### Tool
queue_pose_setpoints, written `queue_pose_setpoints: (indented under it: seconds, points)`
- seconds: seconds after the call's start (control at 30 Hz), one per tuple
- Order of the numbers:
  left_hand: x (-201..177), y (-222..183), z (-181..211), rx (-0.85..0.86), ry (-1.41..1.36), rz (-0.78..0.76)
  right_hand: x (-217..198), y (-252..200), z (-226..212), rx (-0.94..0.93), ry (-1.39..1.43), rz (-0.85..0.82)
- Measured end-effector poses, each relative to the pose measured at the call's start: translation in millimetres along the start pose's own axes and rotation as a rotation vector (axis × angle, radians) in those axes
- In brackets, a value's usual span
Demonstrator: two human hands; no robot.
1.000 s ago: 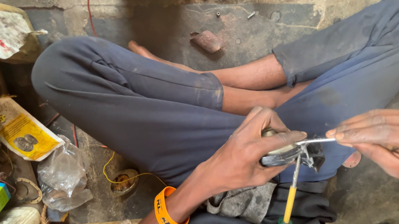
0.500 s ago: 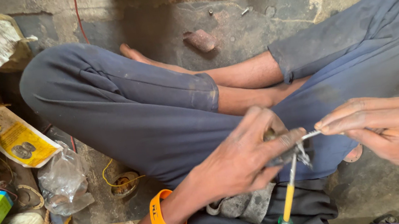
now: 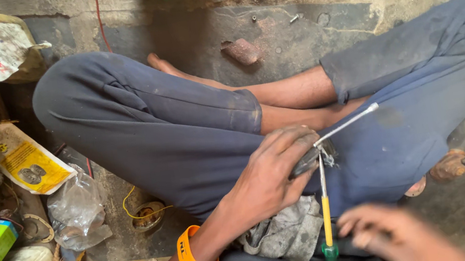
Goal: The person sits on the floor and uses a screwdriver and wrench to disassemble a cylindrical electrical component. They remove screws and separate parts of the component while working in a cluttered workshop environment.
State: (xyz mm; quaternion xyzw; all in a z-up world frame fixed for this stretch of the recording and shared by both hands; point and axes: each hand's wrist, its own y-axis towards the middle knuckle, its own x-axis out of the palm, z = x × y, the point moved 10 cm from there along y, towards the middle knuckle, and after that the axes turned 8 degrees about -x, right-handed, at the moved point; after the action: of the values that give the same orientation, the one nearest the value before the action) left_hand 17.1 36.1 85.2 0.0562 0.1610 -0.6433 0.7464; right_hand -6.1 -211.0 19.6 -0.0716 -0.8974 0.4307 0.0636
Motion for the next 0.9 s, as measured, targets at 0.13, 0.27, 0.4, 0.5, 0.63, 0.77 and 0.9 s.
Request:
queue_pose_setpoints:
  seconds: [0.13, 0.27, 0.4, 0.5, 0.63, 0.77, 0.9]
  points:
    - [2.1, -1.6, -7.4, -0.042, -0.062, 0.046, 56.1, 7.1, 12.8, -0.159, 0.244, -0.042]
    - [-7.6, 5.3, -13.1, -0.088, -0.084, 0.116, 47.3, 9.8, 2.0, -0.258, 0.615, 0.025]
    - [-7.6, 14.4, -23.8, -0.186, -0.141, 0.164, 13.0, -0.2, 14.0, -0.029, 0.708, 0.219]
    - [-5.3, 19.4, -17.7, -0.127, -0.184, 0.230, -16.9, -12.3, 18.0, 0.097, 0.562, 0.329]
    - [3.2, 28.7, -21.0, -0.149, -0.192, 0.245, -35.8, -22.8, 18.9, 0.158, 0.544, 0.403]
    - [12.8, 35.0, -26.9, -0.126, -0.166, 0.218, -37.4, -24.9, 35.5, 0.162, 0.608, 0.438]
    - [19.0, 42.2, -26.2, -0.028, -0.118, 0.168, -37.2, -23.0, 35.6, -0.058, 0.960, 0.202]
